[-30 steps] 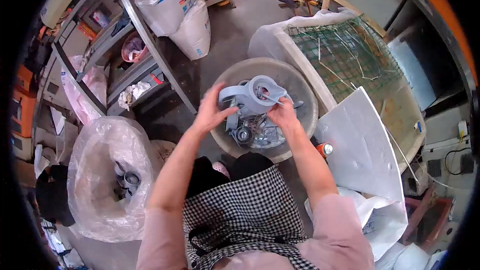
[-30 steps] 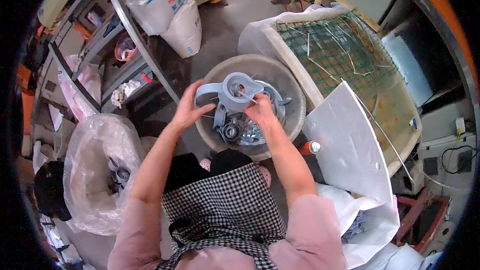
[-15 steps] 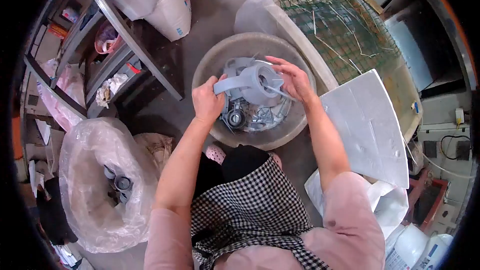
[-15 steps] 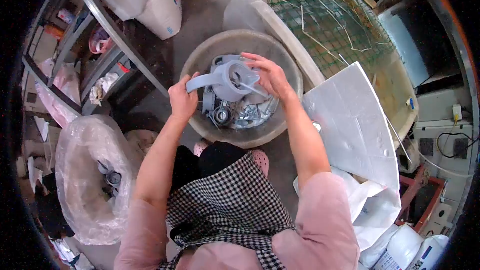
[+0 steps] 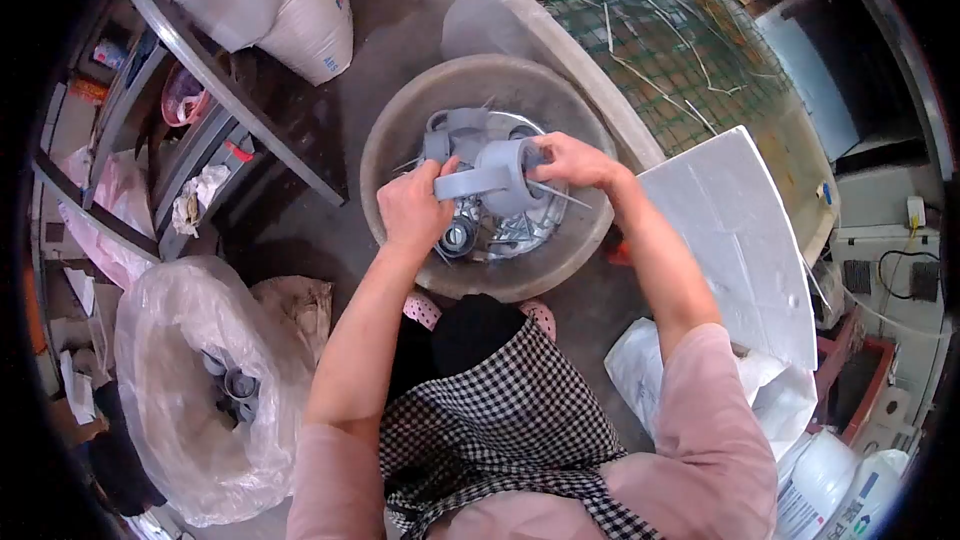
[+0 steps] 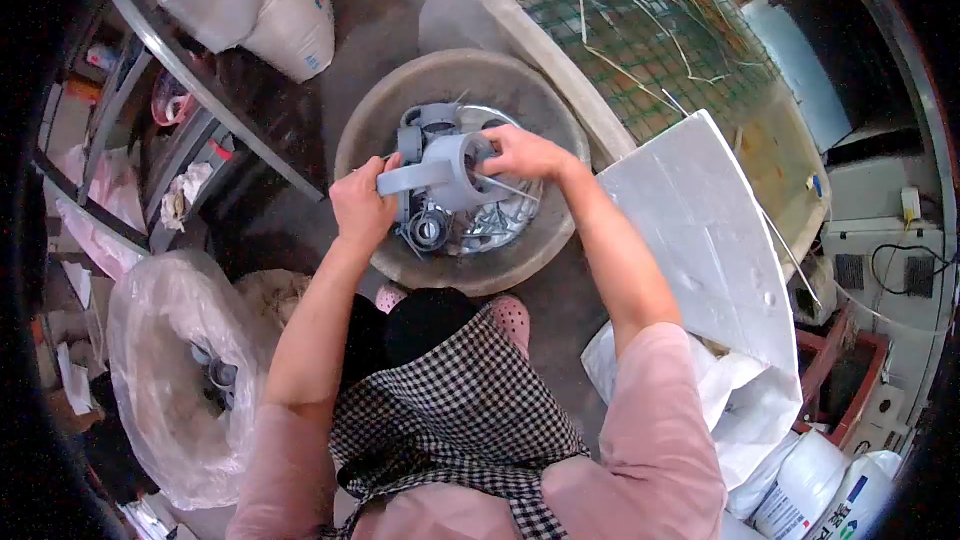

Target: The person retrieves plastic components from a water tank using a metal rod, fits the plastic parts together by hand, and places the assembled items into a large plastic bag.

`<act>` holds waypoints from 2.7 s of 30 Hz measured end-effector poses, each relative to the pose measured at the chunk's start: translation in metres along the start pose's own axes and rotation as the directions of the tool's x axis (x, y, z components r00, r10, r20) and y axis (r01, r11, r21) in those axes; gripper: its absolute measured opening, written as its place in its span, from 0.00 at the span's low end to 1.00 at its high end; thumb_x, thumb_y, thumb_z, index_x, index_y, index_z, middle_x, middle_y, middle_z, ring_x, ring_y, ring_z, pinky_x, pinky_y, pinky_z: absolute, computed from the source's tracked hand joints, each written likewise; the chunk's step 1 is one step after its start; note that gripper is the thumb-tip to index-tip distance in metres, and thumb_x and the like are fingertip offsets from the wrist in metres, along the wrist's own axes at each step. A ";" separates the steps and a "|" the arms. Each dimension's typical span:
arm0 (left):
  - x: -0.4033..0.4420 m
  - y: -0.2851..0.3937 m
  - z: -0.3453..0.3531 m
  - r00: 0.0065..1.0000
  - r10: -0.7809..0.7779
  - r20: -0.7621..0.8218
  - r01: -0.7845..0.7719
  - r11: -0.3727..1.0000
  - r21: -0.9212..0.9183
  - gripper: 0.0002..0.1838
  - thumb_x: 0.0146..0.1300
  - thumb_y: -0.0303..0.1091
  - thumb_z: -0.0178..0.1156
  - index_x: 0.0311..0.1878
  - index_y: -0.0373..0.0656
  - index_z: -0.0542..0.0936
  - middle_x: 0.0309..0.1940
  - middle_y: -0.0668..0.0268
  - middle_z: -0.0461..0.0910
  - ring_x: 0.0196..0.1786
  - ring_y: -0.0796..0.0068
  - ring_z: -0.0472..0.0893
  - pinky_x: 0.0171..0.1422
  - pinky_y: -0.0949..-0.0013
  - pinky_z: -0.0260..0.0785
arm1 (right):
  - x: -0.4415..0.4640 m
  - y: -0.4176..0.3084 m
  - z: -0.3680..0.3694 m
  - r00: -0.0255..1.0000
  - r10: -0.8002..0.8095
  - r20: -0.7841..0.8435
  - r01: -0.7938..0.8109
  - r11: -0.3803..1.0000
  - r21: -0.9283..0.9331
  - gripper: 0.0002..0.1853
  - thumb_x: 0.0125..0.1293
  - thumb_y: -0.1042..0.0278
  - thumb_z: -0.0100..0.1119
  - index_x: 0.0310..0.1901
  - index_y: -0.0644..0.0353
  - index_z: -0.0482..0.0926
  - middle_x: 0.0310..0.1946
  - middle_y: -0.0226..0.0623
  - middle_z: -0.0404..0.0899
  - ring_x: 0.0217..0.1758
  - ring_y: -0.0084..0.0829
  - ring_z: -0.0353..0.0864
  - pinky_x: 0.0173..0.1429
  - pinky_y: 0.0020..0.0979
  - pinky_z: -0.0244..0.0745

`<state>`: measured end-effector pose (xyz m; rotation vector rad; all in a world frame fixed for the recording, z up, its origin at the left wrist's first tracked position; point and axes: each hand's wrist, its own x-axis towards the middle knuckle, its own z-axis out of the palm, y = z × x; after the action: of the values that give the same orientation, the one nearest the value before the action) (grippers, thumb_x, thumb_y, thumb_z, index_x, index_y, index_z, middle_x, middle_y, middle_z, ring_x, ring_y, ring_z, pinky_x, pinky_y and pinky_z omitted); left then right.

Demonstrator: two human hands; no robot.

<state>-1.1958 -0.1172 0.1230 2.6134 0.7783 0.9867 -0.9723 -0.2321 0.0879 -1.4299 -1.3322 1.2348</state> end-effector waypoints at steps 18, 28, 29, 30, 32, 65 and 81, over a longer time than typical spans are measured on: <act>-0.019 -0.001 0.022 0.995 0.036 0.093 -0.043 0.997 0.065 0.16 0.58 0.39 0.60 0.19 0.45 0.68 0.13 0.59 0.72 0.18 0.56 0.75 0.23 0.57 0.64 | 0.016 0.040 0.040 0.819 0.180 -0.544 -0.436 0.812 -0.388 0.15 0.48 0.66 0.56 0.39 0.59 0.81 0.38 0.53 0.78 0.44 0.51 0.77 0.48 0.44 0.71; -0.012 -0.026 0.011 0.891 -0.419 0.175 0.411 0.908 0.082 0.09 0.54 0.36 0.59 0.32 0.40 0.77 0.23 0.49 0.77 0.33 0.47 0.77 0.36 0.52 0.66 | 0.029 0.126 0.024 0.787 0.500 -0.361 -0.606 0.736 -0.303 0.41 0.46 0.57 0.68 0.61 0.64 0.62 0.59 0.49 0.65 0.61 0.43 0.67 0.54 0.37 0.70; -0.011 -0.024 0.010 0.852 -0.481 0.208 0.481 0.875 0.053 0.10 0.54 0.37 0.60 0.32 0.39 0.77 0.24 0.49 0.76 0.33 0.46 0.76 0.37 0.52 0.66 | 0.031 0.159 0.049 0.832 0.380 -0.403 -0.550 0.652 -0.522 0.35 0.49 0.61 0.64 0.59 0.62 0.65 0.59 0.48 0.65 0.61 0.45 0.66 0.54 0.39 0.69; -0.009 -0.022 0.009 0.806 -0.540 0.240 0.551 0.834 0.028 0.12 0.54 0.39 0.60 0.32 0.39 0.77 0.24 0.48 0.76 0.34 0.45 0.76 0.37 0.52 0.66 | 0.034 0.202 0.074 0.877 0.250 -0.410 -0.479 0.518 -0.709 0.30 0.51 0.64 0.60 0.58 0.61 0.67 0.58 0.47 0.66 0.61 0.46 0.66 0.55 0.40 0.68; -0.005 -0.023 0.007 0.764 -0.588 0.266 0.611 0.792 -0.003 0.14 0.55 0.41 0.61 0.30 0.38 0.77 0.21 0.50 0.76 0.30 0.49 0.77 0.34 0.55 0.66 | 0.033 0.232 0.106 0.920 0.154 -0.360 -0.391 0.409 -0.824 0.28 0.51 0.66 0.59 0.56 0.61 0.68 0.58 0.47 0.65 0.62 0.46 0.64 0.58 0.41 0.66; -0.021 0.003 -0.010 0.871 -0.379 0.313 0.490 0.711 -0.504 0.14 0.58 0.38 0.62 0.38 0.35 0.78 0.22 0.66 0.77 0.26 0.80 0.73 0.33 0.73 0.66 | -0.015 -0.032 -0.007 0.993 0.025 -0.116 -0.027 0.999 -0.018 0.34 0.46 0.65 0.68 0.58 0.58 0.68 0.52 0.35 0.71 0.52 0.27 0.71 0.55 0.29 0.67; -0.020 0.011 -0.004 0.833 -0.403 0.379 0.545 0.717 -0.434 0.14 0.58 0.38 0.63 0.37 0.36 0.79 0.20 0.61 0.77 0.23 0.78 0.73 0.33 0.70 0.67 | 0.001 0.006 -0.014 0.977 -0.042 -0.210 -0.029 0.945 -0.327 0.25 0.46 0.69 0.66 0.49 0.61 0.76 0.38 0.37 0.80 0.39 0.30 0.79 0.47 0.32 0.72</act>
<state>-1.2067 -0.1377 0.1194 1.8640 0.8976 0.5752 -0.9577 -0.2309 0.0845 -1.7349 -1.4355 0.8492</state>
